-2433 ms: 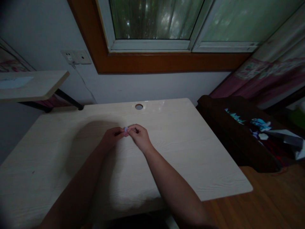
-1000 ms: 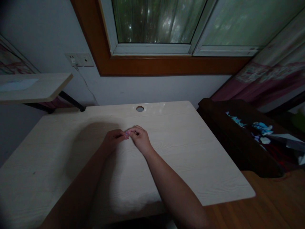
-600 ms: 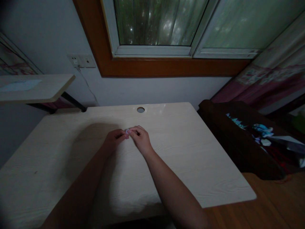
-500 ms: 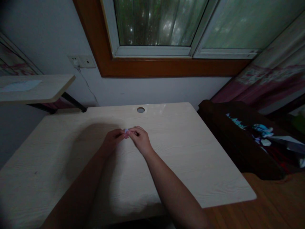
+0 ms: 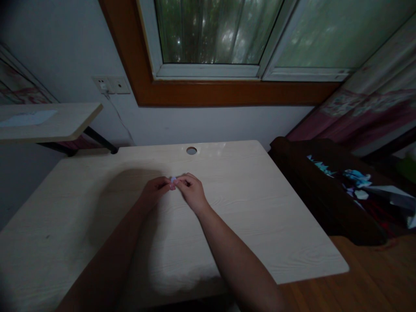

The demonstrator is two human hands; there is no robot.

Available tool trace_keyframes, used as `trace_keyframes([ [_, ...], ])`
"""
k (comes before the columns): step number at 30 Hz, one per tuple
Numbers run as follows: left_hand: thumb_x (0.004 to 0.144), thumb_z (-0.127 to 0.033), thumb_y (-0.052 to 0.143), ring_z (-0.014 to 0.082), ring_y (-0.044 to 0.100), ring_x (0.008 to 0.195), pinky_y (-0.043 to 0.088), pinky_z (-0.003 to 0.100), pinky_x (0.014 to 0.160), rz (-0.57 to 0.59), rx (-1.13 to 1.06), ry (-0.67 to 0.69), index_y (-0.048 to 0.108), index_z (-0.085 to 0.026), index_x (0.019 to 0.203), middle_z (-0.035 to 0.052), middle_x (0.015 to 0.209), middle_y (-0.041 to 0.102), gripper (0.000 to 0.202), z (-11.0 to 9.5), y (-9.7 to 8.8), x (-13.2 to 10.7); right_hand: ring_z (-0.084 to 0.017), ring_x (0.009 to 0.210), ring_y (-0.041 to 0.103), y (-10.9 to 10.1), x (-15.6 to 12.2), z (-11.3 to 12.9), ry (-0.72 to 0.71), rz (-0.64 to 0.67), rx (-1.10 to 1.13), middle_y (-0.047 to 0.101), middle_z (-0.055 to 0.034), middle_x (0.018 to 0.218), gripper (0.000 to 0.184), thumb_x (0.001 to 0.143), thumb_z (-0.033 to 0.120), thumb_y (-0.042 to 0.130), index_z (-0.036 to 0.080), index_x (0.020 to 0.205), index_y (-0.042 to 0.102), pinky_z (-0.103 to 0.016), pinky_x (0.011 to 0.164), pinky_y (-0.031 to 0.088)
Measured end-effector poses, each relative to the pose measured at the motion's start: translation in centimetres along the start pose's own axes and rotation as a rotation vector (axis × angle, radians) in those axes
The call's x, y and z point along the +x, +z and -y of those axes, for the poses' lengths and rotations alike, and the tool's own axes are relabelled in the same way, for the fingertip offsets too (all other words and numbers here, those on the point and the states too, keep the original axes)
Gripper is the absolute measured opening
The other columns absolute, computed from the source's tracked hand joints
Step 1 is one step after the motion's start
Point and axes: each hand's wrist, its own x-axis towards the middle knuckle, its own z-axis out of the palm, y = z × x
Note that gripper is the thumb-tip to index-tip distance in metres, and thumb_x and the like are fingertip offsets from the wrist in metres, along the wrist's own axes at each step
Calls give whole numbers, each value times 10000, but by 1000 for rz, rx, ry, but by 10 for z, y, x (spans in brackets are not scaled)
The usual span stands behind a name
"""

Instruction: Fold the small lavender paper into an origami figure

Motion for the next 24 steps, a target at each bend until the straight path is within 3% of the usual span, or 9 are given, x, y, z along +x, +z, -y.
trace_keyframes([
  [12, 805, -332, 663, 145, 601, 701, 441, 245, 682, 13, 4, -46, 716, -178, 732, 3, 718, 691, 179, -11, -1, -2, -150, 714, 519, -2, 2, -1, 101, -46, 116, 593, 5, 764, 186, 835, 407, 702, 227, 818, 748, -283, 679, 390],
  [20, 815, -337, 663, 162, 634, 735, 468, 260, 716, 19, 7, -25, 720, -177, 748, 18, 752, 714, 182, -7, -2, -1, -148, 709, 510, -1, 2, -6, 108, -61, 156, 577, 7, 759, 185, 831, 409, 708, 229, 831, 748, -283, 672, 390],
  [24, 859, -358, 622, 173, 661, 798, 490, 271, 775, -33, -81, -19, 714, -175, 787, 33, 800, 725, 217, -4, -2, 0, -151, 715, 526, -1, 2, -6, 106, -58, 152, 591, 3, 768, 185, 825, 413, 717, 231, 820, 748, -283, 679, 402],
])
